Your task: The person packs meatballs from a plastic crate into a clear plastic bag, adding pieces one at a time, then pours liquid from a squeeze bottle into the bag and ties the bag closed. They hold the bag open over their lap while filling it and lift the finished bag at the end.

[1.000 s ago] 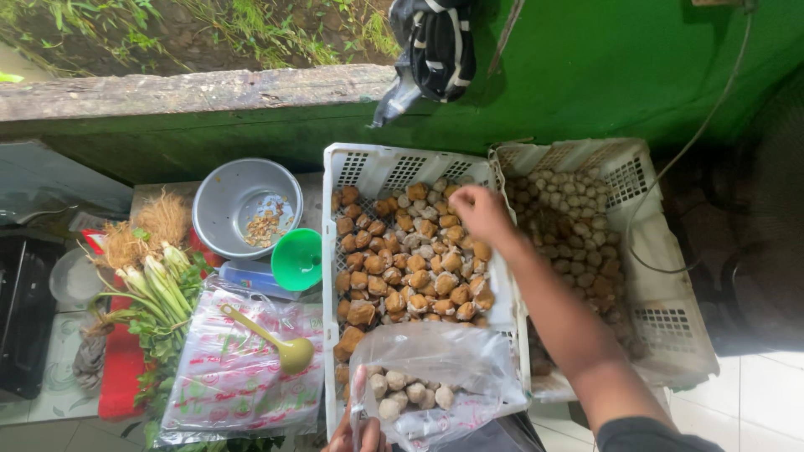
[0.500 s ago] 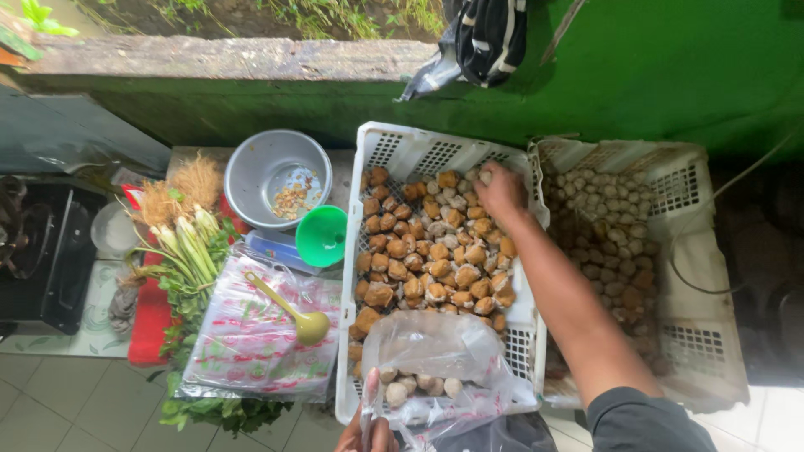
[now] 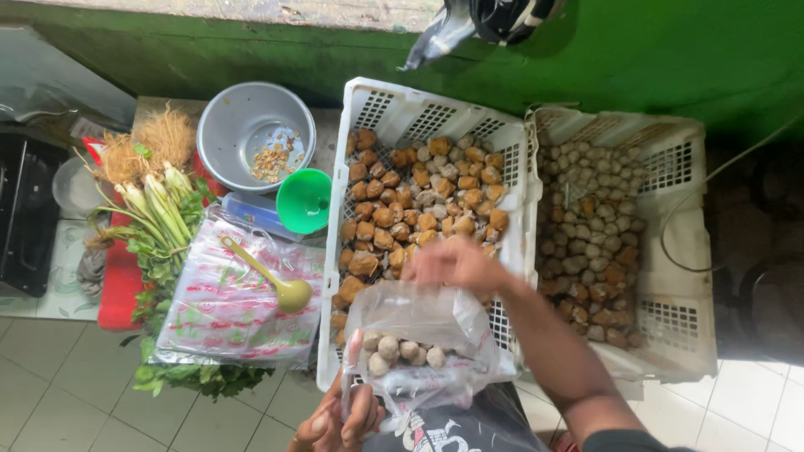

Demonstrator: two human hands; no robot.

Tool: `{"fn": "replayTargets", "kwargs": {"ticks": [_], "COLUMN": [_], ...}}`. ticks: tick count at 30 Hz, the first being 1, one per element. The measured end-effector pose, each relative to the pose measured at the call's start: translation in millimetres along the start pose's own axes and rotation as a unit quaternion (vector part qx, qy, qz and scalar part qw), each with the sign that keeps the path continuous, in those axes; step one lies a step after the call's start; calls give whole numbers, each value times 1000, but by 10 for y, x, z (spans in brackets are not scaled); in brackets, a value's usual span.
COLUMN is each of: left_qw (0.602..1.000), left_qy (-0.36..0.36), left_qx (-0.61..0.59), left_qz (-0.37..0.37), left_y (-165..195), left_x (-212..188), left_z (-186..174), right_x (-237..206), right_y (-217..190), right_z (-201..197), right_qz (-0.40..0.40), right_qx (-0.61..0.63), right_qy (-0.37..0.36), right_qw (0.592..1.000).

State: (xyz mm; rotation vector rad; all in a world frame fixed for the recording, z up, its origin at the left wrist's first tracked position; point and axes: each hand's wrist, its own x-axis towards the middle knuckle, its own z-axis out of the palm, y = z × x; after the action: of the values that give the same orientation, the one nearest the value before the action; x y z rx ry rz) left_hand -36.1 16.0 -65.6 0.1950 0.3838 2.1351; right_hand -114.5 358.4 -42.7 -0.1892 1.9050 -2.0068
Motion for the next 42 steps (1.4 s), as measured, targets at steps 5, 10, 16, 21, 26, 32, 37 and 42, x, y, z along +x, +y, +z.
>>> {"fn": "replayTargets", "kwargs": {"ticks": [5,10,16,21,26,32,37,42], "left_qw": [998,997,997,999,998,999,999,982], "left_qy": [70,58,57,4,14,-37,-13,166], "left_qx": [-7,-25,-30,-32,41,13,-18,83], "left_qz": [-5,38,46,43,34,15,46,34], "left_y": [-370,-527,-520,-455,-303,-32,-224,-463], "left_x": [-294,-548,-480,-337,-79,76,-136,-292], "left_z": [-408,-464,-434,-393,-145,3,-271,-530], "right_x": [828,1130,1110,766,-49,-278,599,1032], "right_y": [363,381,401,60,-501,-444,0,446], "right_z": [-1214,-1398,-1346,-1187,-251,480,-820,-1537], "right_qz": [99,246,218,177,-59,-185,49,59], "right_qx": [-347,-542,-691,-421,-136,-242,-57,-548], "right_qy": [401,294,160,255,-84,-177,274,377], "right_qw": [842,748,670,852,985,936,959,744]}}
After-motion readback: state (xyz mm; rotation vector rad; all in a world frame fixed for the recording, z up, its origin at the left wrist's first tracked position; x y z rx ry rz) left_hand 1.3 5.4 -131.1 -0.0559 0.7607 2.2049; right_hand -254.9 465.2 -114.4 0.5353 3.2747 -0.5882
